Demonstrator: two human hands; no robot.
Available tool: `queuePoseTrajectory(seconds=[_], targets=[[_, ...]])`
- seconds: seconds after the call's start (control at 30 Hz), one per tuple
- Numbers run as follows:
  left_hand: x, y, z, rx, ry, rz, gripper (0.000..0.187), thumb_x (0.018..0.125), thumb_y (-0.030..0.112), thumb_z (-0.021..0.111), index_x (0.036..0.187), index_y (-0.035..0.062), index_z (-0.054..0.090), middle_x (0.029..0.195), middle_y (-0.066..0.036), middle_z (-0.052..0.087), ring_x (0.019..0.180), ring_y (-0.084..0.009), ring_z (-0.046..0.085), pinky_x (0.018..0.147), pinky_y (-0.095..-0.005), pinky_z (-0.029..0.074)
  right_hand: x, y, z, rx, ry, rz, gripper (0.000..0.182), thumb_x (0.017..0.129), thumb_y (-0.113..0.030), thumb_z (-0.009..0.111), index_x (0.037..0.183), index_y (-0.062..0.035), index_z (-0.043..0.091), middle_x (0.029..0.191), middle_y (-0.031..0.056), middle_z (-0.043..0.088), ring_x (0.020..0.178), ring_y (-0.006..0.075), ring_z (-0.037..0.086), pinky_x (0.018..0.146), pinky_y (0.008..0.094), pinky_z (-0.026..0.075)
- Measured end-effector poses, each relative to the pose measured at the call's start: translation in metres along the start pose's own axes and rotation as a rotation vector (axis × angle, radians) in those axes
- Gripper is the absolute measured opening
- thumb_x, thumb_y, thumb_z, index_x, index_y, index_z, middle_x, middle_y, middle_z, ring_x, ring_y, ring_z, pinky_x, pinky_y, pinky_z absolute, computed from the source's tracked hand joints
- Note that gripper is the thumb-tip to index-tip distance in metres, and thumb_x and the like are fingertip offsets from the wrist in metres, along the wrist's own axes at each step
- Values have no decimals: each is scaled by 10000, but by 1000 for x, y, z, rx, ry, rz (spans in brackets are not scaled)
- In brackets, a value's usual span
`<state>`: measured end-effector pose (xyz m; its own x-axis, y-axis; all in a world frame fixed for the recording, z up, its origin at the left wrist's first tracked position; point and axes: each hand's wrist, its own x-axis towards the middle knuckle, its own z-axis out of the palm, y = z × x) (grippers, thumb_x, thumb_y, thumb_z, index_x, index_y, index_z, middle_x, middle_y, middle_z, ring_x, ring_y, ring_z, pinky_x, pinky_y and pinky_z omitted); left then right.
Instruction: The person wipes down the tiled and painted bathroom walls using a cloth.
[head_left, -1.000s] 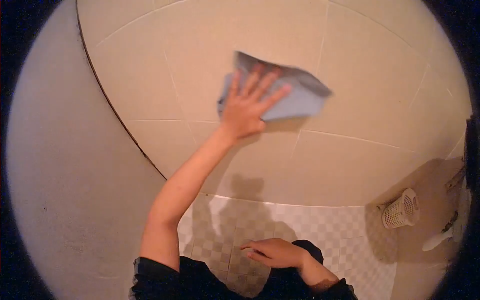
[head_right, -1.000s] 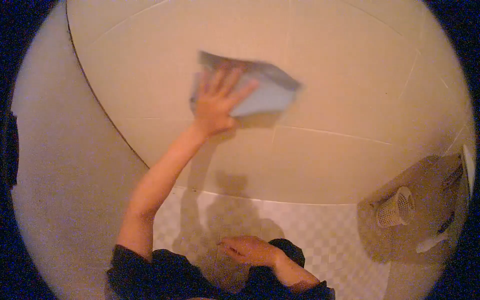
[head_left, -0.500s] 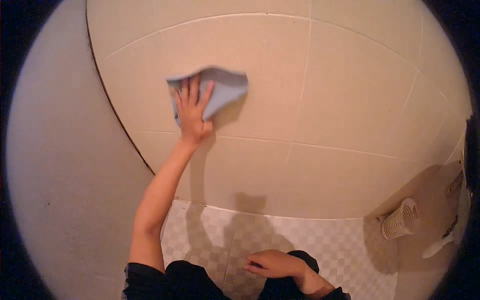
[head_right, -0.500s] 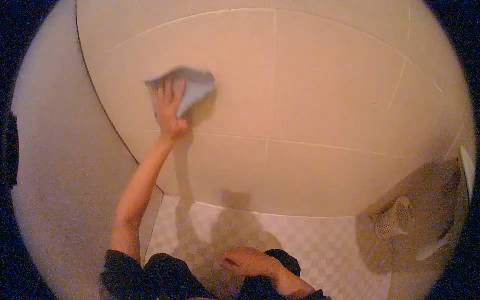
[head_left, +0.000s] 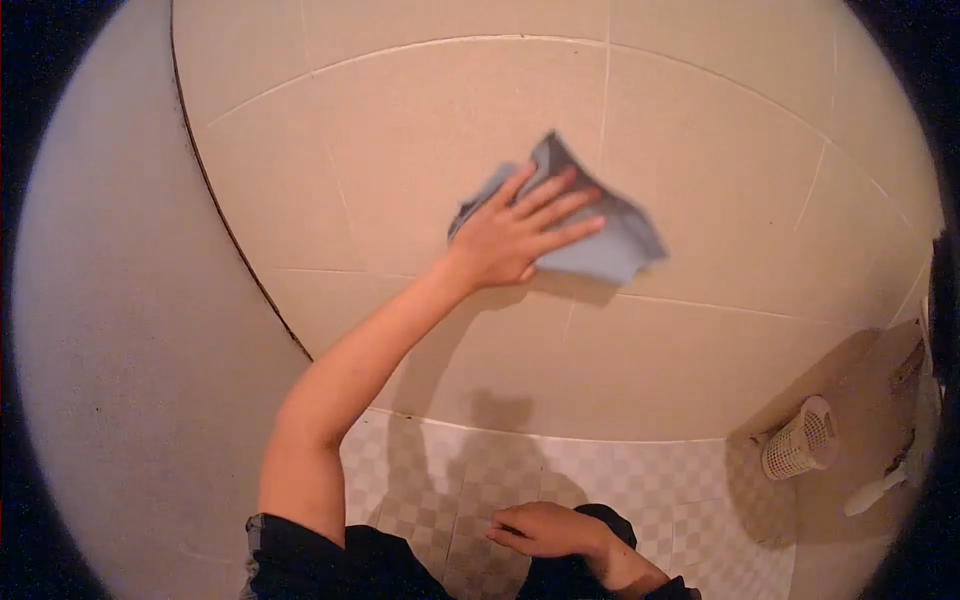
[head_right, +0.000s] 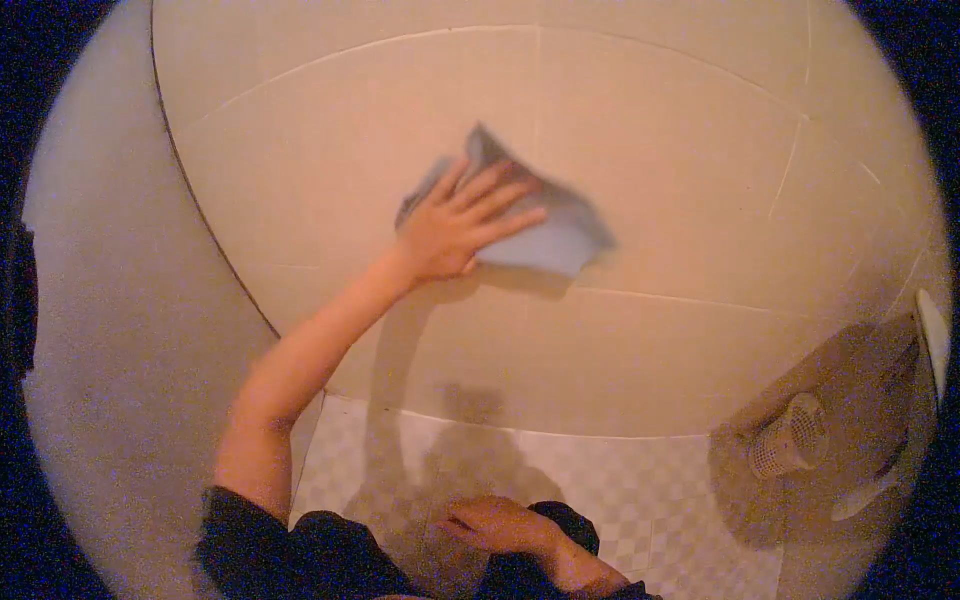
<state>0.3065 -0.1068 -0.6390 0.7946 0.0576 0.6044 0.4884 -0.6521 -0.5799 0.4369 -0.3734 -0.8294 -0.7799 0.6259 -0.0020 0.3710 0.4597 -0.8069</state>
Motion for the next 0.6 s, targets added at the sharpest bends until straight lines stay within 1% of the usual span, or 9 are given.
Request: queuePoseTrajectory(seconds=[0.07,0.13,0.17,0.23,0.27,0.37,0.47,0.53,0.6], targets=[[-31,7,4,-4,-137,21,975,598,250,703,1505,344,360,1582,-1,334,1467,-228,292,1215,-507,149,-1,4,-1,-6,-16,1,378,1023,-384,461,919,-34,559,857,210,607,825,424,592,712,489,468],[-71,2,12,8,-169,-55,953,626,288,690,1513,357,349,1583,-3,335,1471,-236,281,1214,-520,134,-2,5,-2,-14,-38,2,378,1023,-386,461,923,-36,562,859,208,609,826,421,595,715,483,471],[-88,-6,18,-10,-113,-122,902,656,359,660,1510,364,368,1585,-20,335,1486,-267,245,1209,-544,107,-7,3,-5,6,-33,-5,376,1022,-387,461,929,-38,566,858,207,612,825,419,597,715,480,473],[-121,-30,20,31,-47,-312,812,723,381,610,1505,341,393,1595,-64,309,1501,-316,190,1202,-571,66,-10,3,-5,23,-28,-15,374,1022,-388,461,935,-41,570,858,205,615,824,418,600,716,476,475],[-129,-47,18,72,77,-397,751,766,364,573,1499,318,410,1599,-87,293,1498,-345,179,1197,-581,52,-10,5,-4,-2,-44,-2,372,1023,-385,460,941,-40,572,857,204,617,827,416,601,718,476,476],[-105,-86,-18,45,370,-584,650,850,237,498,1496,259,423,1613,-127,240,1486,-405,159,1179,-606,33,-14,3,-7,-10,-61,5,371,1023,-384,461,950,-38,577,858,204,620,834,413,604,721,478,477],[-77,-118,-40,19,420,-636,738,802,86,562,1505,245,402,1619,-115,218,1491,-396,136,1175,-612,44,-16,5,-7,-5,-59,7,375,1023,-385,463,955,-36,581,864,205,623,844,410,607,724,481,478],[-49,-132,-51,66,475,-563,724,820,104,564,1507,256,397,1617,-107,225,1490,-394,142,1174,-611,46,-14,5,-6,-15,-56,11,377,1024,-386,464,956,-35,583,868,205,626,851,408,609,726,482,479],[-13,-138,-60,80,490,-493,783,760,128,542,1513,279,386,1620,-90,227,1488,-389,155,1176,-610,52,-12,2,-6,26,-48,-25,380,1024,-386,465,954,-33,584,875,208,626,858,412,609,729,485,479]])
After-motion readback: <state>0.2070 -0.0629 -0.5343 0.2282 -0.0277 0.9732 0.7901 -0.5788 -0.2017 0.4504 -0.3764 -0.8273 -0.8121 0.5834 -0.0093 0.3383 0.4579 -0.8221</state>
